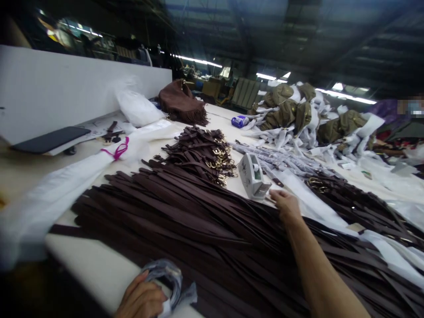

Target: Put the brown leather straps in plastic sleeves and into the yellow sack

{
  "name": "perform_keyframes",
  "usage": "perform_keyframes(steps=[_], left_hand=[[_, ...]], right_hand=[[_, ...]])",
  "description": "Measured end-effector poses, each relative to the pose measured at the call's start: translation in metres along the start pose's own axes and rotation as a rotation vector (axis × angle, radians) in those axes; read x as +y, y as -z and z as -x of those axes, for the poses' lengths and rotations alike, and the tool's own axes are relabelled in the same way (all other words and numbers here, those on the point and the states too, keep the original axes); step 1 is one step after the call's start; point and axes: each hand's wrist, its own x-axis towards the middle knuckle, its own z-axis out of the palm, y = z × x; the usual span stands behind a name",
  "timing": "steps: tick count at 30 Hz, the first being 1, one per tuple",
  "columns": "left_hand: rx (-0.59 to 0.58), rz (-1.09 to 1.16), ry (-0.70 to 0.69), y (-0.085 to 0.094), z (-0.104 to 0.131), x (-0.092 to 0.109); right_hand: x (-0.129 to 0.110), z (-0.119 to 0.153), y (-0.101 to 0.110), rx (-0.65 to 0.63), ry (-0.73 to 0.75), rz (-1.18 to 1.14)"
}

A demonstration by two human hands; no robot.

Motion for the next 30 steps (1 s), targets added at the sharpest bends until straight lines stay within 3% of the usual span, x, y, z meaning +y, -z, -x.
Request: perform_keyframes(steps=[2,3,5,7,9,11,15,30], left_hand=[[-0.054,0.035,0.025,0.006,-0.002,0.005],[-0.071,0.058,0.049,0.008,-0.002,0.006],[-0.098,0.11,0.102,0.009,0.0,0.008],[-0.126,0.149,0.136,0.009,0.003,0.009],[-0.131,0.162,0.152,0.009,0.006,0.01],[-0.122,0.158,0.143,0.01,0.007,0.01],[-0.097,0.156,0.084,0.012,0.004,0.009],[-0.195,0.127,-0.021,0.025,-0.005,0.002]], right_hand=[[-0.005,0.044,0.001,0.003,0.041,-0.099],[-0.006,0.071,-0.001,-0.065,0.043,-0.147],[-0.005,0.132,-0.01,-0.295,-0.029,-0.203],[0.001,0.192,-0.027,-0.689,-0.197,-0.304],[0.009,0.239,-0.046,-0.847,-0.281,-0.363],[0.018,0.267,-0.065,-0.894,-0.329,-0.38],[0.028,0.28,-0.082,-0.859,-0.349,-0.365],[0.034,0.296,-0.087,-0.758,-0.428,-0.375]])
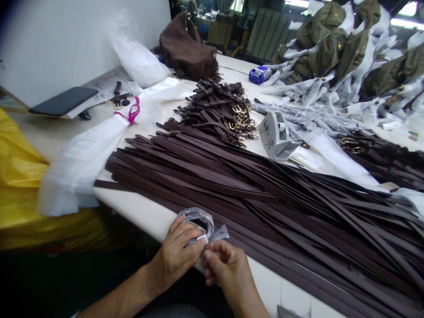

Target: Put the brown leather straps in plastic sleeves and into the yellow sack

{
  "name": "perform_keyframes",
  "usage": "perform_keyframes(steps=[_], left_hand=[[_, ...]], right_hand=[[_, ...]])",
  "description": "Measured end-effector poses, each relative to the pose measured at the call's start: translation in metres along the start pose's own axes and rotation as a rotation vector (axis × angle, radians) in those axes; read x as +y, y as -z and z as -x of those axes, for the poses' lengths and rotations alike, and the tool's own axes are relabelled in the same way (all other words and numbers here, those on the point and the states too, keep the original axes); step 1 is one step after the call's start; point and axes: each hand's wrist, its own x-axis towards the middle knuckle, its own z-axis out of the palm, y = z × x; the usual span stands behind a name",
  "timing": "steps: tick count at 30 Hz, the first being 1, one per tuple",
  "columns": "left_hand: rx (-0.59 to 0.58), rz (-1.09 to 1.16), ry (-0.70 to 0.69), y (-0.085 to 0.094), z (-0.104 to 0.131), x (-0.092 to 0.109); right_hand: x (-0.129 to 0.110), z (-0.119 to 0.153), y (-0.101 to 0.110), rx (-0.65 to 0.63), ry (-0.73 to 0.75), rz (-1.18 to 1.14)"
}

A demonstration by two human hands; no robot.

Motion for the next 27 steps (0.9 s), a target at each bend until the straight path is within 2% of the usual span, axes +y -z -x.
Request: perform_keyframes(steps=[4,6,10,13,15,18,20,22,24,27], left_hand=[[-0.079,0.037,-0.004,0.001,0.002,-0.003],[-0.055,0.056,0.016,0.001,0.002,-0.003],[0.004,0.172,0.119,0.005,-0.007,0.004],[0.014,0.282,0.262,0.014,-0.015,0.012],[-0.001,0.388,0.435,0.021,-0.022,0.017],[-0.048,0.708,0.726,0.031,-0.032,0.022],[-0.049,0.937,0.842,0.037,-0.037,0.025],[-0.022,1.084,0.903,0.041,-0.039,0.026],[-0.004,1.136,0.93,0.043,-0.039,0.027],[0.046,1.123,0.932,0.046,-0.037,0.028]], right_hand=[[0.002,0.01,0.0,0.056,0.041,-0.088],[0.003,0.013,-0.001,0.074,0.085,-0.144],[-0.006,0.017,-0.006,0.028,0.172,-0.196],[-0.019,0.018,-0.011,0.025,0.237,-0.202],[-0.026,0.016,-0.014,0.03,0.295,-0.223],[-0.033,0.013,-0.017,0.052,0.36,-0.17],[-0.036,0.01,-0.017,0.117,0.389,-0.021],[-0.037,0.008,-0.017,0.201,0.431,0.152],[-0.038,0.006,-0.018,0.245,0.477,0.252],[-0.041,0.004,-0.022,0.226,0.537,0.254]])
